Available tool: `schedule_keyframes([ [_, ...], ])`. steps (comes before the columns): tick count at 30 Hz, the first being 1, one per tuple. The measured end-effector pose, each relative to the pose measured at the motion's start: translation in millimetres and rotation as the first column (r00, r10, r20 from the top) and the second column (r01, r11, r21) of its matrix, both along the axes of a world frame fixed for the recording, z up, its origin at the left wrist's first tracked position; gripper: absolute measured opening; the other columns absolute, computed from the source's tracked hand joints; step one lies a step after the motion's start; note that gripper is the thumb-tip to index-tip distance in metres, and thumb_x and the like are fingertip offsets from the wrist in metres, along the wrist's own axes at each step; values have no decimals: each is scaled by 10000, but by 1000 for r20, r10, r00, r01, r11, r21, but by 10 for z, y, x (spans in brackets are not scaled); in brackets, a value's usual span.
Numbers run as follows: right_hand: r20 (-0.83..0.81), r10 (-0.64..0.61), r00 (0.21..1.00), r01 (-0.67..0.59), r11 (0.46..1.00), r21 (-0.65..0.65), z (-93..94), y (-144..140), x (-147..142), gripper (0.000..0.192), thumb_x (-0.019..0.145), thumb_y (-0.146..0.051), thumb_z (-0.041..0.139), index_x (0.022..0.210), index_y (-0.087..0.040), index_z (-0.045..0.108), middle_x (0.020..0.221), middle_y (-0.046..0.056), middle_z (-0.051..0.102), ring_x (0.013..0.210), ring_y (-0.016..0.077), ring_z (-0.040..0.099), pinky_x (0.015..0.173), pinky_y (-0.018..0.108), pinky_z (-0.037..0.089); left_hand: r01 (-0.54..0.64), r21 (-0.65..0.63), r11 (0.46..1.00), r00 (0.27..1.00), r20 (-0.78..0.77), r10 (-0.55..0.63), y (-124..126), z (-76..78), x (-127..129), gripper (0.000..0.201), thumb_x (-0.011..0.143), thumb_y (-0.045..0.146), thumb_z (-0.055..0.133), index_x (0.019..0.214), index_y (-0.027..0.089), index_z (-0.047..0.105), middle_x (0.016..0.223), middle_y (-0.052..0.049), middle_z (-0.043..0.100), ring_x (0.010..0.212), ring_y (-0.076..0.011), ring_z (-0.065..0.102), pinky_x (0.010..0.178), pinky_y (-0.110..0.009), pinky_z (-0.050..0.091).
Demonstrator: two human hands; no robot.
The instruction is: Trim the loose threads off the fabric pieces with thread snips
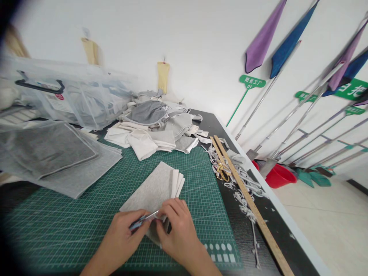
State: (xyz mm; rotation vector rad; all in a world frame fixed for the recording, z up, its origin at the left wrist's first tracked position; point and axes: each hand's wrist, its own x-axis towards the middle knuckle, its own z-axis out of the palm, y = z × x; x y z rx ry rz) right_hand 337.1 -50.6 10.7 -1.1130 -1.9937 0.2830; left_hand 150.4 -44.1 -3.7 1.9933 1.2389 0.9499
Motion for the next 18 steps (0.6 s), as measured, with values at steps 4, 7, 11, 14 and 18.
schedule_keyframes([
  [4,-104,8,995,-13,998,-53,-9,-45,30,241,823,-8,552,930,-218,602,898,42,660,872,193,629,773,304,512,2,8,1000,1000,3,-2,-15,-5,-9,245,942,245,531,730,208,649,639,16,651,586,-119,597,583,-228,395],
  [7,-176,-1,984,2,1000,3,-25,-82,27,276,839,-2,534,985,-219,624,904,42,670,861,178,650,758,281,531,0,26,1000,1000,12,0,-20,-1,-24,226,944,241,520,786,212,678,676,6,683,607,-129,624,595,-226,418],
  [11,-234,-34,972,66,989,131,17,-47,13,335,857,8,545,1074,-223,652,909,44,699,853,173,664,762,282,547,2,48,999,1000,10,-2,-15,15,-18,237,947,248,503,817,227,700,679,14,692,604,-126,636,611,-226,434],
  [14,-166,59,984,-26,981,192,185,98,-20,345,823,37,536,1028,-205,672,877,48,719,865,183,662,798,309,562,-9,54,998,1000,-15,9,1,39,7,161,895,252,563,835,243,713,672,20,700,591,-138,645,607,-231,436],
  [18,149,358,922,-379,911,160,482,358,-145,426,751,49,488,1051,-169,699,962,74,751,944,192,687,946,356,574,-152,54,987,988,-1,152,51,103,-14,146,862,294,587,814,214,700,628,-1,682,553,-160,624,568,-251,405],
])
